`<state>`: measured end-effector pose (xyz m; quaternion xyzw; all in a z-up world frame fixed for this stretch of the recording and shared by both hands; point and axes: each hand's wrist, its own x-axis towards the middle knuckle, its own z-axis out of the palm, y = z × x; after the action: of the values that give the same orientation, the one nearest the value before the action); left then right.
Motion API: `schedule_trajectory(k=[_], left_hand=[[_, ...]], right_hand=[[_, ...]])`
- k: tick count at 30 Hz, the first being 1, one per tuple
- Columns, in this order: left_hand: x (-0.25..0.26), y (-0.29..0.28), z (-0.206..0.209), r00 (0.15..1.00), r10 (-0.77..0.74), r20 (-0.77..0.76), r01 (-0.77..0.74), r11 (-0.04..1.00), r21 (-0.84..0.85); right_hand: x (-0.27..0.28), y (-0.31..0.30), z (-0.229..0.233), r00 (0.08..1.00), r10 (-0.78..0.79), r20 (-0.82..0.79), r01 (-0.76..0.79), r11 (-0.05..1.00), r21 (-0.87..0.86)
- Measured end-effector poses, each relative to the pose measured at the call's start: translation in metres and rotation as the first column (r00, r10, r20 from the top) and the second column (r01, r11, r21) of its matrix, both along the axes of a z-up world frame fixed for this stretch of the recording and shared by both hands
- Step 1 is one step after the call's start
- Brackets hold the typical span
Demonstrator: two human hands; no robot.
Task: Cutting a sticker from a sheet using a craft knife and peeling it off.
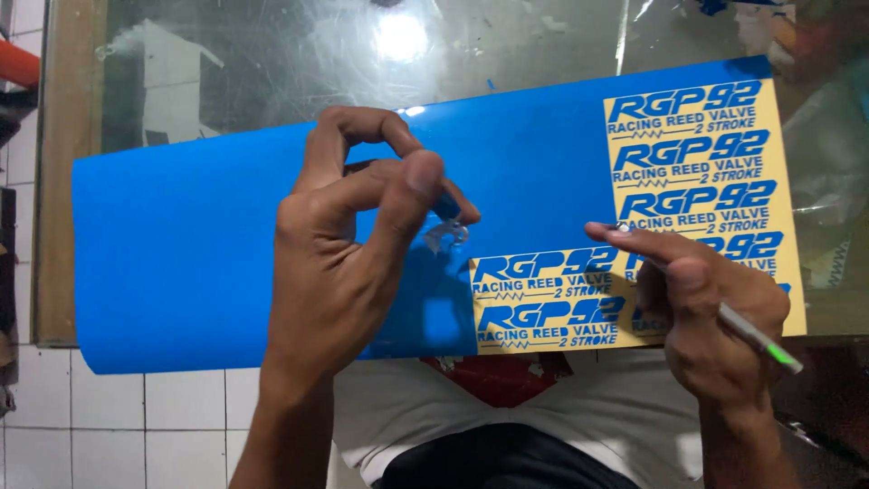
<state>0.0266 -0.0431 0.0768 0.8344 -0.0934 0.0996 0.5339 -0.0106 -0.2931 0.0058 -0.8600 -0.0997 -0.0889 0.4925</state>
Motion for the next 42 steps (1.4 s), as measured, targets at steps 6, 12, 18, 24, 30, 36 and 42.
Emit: schedule_trajectory(k=[6,12,18,24,30,36,42], left_hand=[[0.015,-0.019,0.03,0.989,-0.134,0.066,0.123,0.982,0.145],[0.058,-0.06,0.055,0.97,-0.225,0.092,0.205,0.961,0.184],[0.127,-0.107,0.04,0.837,-0.431,0.336,0.359,0.897,0.257],[0.221,-0.159,0.004,0.665,-0.532,0.525,0.367,0.844,0.39],[0.273,-0.163,-0.028,0.614,-0.613,0.498,0.261,0.753,0.604],[0.289,-0.157,-0.029,0.535,-0.657,0.531,0.001,0.629,0.777],[0.288,-0.164,-0.027,0.609,-0.589,0.531,0.079,0.712,0.698]], right_hand=[[0.0,-0.003,-0.002,0.938,-0.194,-0.286,0.285,0.902,0.325],[0.009,-0.018,-0.008,0.967,-0.135,-0.218,0.206,0.914,0.349],[0.008,-0.023,-0.015,0.963,-0.012,-0.271,0.147,0.864,0.482],[0.009,-0.031,-0.02,0.892,-0.039,-0.45,0.253,0.869,0.425],[0.012,-0.033,-0.018,0.939,0.029,-0.343,0.119,0.907,0.403],[0.013,-0.035,-0.018,0.943,0.103,-0.315,0.046,0.901,0.432],[0.013,-0.034,-0.01,0.968,0.103,-0.227,-0.01,0.926,0.377]])
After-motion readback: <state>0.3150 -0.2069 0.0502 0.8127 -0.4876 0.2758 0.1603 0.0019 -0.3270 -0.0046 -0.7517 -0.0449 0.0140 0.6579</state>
